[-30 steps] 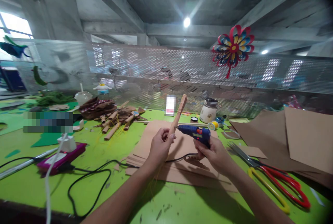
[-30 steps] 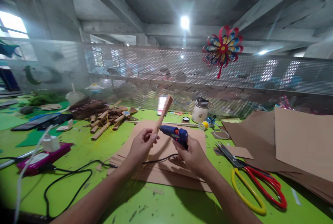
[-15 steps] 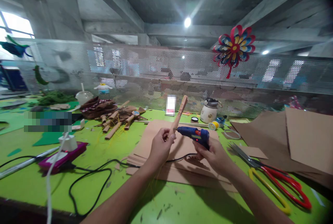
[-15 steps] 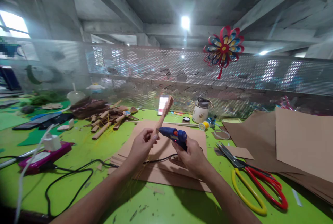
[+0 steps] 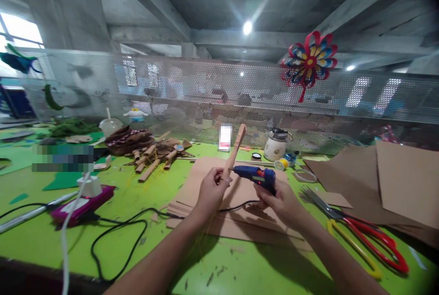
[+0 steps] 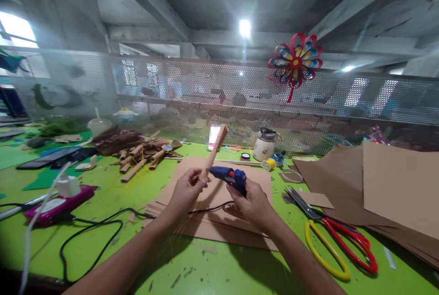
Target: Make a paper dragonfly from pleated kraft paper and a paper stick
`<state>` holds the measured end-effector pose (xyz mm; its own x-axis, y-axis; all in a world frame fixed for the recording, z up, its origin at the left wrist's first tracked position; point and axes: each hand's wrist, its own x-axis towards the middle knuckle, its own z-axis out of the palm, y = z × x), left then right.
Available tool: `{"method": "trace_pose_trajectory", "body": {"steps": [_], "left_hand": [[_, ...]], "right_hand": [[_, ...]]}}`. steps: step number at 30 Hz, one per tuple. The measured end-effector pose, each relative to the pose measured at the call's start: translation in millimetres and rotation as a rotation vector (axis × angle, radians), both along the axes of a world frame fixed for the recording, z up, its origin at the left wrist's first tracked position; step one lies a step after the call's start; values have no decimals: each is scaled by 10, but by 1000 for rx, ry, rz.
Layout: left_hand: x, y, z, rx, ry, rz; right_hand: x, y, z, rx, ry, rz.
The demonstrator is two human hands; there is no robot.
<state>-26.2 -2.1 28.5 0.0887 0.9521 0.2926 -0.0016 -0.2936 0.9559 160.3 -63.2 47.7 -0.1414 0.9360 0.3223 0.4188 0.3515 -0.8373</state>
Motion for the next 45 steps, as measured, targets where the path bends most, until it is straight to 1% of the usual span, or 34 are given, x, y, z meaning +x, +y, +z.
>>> {"method": "trace_pose_trajectory", "body": {"steps": [5, 11, 17, 22, 24, 28, 33, 38, 45], "left_hand": [[-2, 1, 1, 9, 5, -5], [10, -2, 5, -5, -13, -16], [3, 1, 10, -1, -16, -16], [3, 21, -14, 9, 1, -20], [1, 23, -15, 10, 15, -16], [-4, 8, 8, 4, 24, -18], [6, -21, 32, -4, -4, -31], [9, -23, 20, -17, -19, -34], [0, 7, 13, -41, -21, -27]], "right_hand": [[-27, -10, 24, 0, 93, -1], [-12, -5, 11, 22, 5, -16], [-21, -18, 52, 52, 8, -39], [-18, 7, 10, -10, 60, 1], [-16, 8, 1, -6, 56, 3], [-28, 0, 7, 15, 36, 0], [-28, 25, -6, -31, 66, 12], [1, 38, 23, -19, 117, 19], [-1, 14, 53, -31, 93, 31]]}}
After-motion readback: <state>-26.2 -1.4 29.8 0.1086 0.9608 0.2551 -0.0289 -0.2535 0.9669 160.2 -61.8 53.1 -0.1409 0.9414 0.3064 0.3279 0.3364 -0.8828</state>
